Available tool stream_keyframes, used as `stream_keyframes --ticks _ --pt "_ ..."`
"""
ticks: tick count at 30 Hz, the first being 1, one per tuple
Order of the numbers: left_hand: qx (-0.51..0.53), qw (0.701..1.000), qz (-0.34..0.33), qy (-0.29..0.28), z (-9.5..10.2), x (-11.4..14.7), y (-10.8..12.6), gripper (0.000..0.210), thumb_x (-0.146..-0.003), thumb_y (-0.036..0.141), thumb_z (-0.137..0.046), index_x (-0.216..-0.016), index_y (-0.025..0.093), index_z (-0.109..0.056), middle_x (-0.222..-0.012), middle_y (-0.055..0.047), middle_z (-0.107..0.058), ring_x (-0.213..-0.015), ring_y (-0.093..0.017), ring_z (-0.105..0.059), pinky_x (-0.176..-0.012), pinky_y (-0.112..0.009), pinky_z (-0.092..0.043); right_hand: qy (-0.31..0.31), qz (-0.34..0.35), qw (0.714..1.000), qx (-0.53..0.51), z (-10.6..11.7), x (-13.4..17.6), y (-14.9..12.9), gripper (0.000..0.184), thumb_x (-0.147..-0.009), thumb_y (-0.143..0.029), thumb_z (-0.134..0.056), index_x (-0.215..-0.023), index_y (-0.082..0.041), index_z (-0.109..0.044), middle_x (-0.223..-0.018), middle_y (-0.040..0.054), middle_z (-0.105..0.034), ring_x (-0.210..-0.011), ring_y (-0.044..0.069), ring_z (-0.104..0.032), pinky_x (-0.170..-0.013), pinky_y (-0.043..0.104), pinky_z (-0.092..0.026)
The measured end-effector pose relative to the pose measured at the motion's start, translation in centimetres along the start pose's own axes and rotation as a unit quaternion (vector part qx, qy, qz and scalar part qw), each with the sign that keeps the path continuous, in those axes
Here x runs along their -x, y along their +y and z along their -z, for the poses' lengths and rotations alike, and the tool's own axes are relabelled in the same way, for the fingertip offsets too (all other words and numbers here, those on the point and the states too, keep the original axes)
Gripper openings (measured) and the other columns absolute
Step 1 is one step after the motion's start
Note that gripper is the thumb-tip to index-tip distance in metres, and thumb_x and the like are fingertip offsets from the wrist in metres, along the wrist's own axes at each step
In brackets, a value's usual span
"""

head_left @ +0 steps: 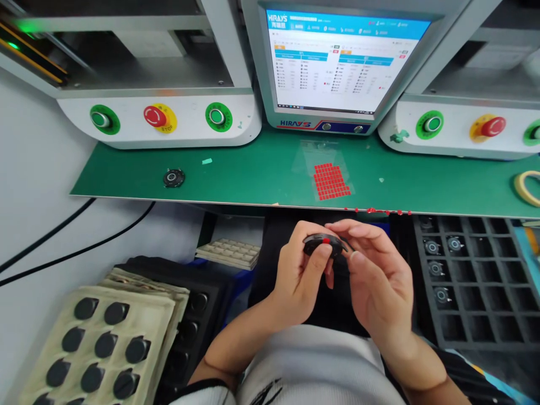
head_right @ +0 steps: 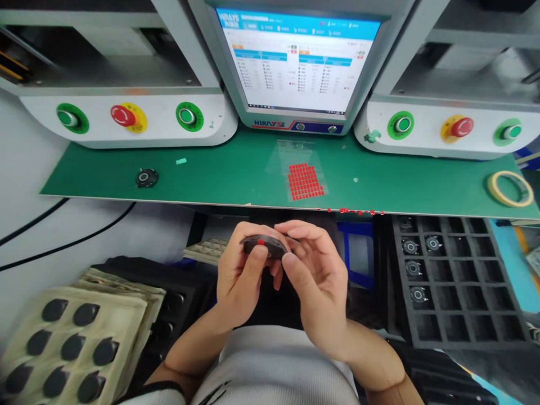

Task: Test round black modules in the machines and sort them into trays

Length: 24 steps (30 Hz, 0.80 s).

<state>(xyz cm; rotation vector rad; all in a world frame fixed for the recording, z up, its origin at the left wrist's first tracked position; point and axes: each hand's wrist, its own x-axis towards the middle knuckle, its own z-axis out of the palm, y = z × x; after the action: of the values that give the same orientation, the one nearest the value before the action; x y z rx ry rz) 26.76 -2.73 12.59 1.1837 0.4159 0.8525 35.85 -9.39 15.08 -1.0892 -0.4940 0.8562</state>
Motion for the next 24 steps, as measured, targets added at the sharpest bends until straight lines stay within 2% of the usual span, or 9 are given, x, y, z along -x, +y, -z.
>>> stream_keyframes --ticks 3,8,14,20,24 --pt "-0.098 0.994 -0.047 -0.011 -0.1 -0.1 0.2 0.013 -0.101 0.028 -0.045 -0.104 0.02 -0.055 -0.075 0.003 -0.058 -0.053 -0.006 -0.054 -0.049 -0.016 -0.046 -0.022 -0.035 0.999 0.008 -0.6 0.1 -0.1 0.024 -0.089 -0.025 -0.066 -0.112 -0.026 -0.069 -0.118 0.0045 -0.07 -0.104 0.016 -0.068 -0.082 0.025 -0.058" --pt "-0.259 0.956 -0.14 -0.008 -0.2 -0.6 1.1 0.014 -0.101 0.026 -0.043 -0.102 0.02 -0.056 -0.086 -0.001 -0.063 -0.074 -0.011 -0.062 -0.07 -0.022 -0.052 -0.027 -0.069 0.997 -0.021 -1.5 -0.1 0.0 0.023 -0.089 -0.023 -0.062 -0.11 -0.026 -0.072 -0.118 0.0028 -0.071 -0.114 0.018 -0.065 -0.1 0.032 -0.052" --pt "-0.354 0.919 -0.174 -0.008 0.1 -0.6 0.9 0.017 -0.099 0.022 -0.044 -0.112 0.02 -0.054 -0.098 -0.006 -0.071 -0.089 -0.016 -0.068 -0.08 -0.027 -0.055 0.021 -0.045 0.995 -0.082 -2.6 -0.4 0.8 0.028 -0.08 -0.015 -0.053 -0.093 -0.025 -0.075 -0.101 -0.0001 -0.073 -0.096 0.017 -0.07 -0.091 0.031 -0.055" --pt "-0.415 0.881 -0.225 -0.013 1.0 -0.8 0.3 0.02 -0.097 0.022 -0.045 -0.114 0.021 -0.055 -0.098 -0.006 -0.074 -0.087 -0.017 -0.071 -0.083 -0.026 -0.055 0.067 -0.045 0.99 -0.118 -3.6 -0.7 1.9 0.02 -0.076 -0.018 -0.056 -0.082 -0.025 -0.073 -0.092 -0.0003 -0.072 -0.09 0.017 -0.069 -0.09 0.033 -0.053" --pt "-0.474 0.847 -0.24 0.01 2.2 -0.9 -0.4 0.019 -0.094 0.021 -0.046 -0.107 0.023 -0.06 -0.087 -0.003 -0.075 -0.076 -0.017 -0.073 -0.069 -0.023 -0.055 0.071 -0.056 0.981 -0.171 -4.1 -1.0 2.4 0.012 -0.076 -0.022 -0.061 -0.078 -0.024 -0.072 -0.088 0.0011 -0.07 -0.085 0.017 -0.067 -0.091 0.035 -0.05"
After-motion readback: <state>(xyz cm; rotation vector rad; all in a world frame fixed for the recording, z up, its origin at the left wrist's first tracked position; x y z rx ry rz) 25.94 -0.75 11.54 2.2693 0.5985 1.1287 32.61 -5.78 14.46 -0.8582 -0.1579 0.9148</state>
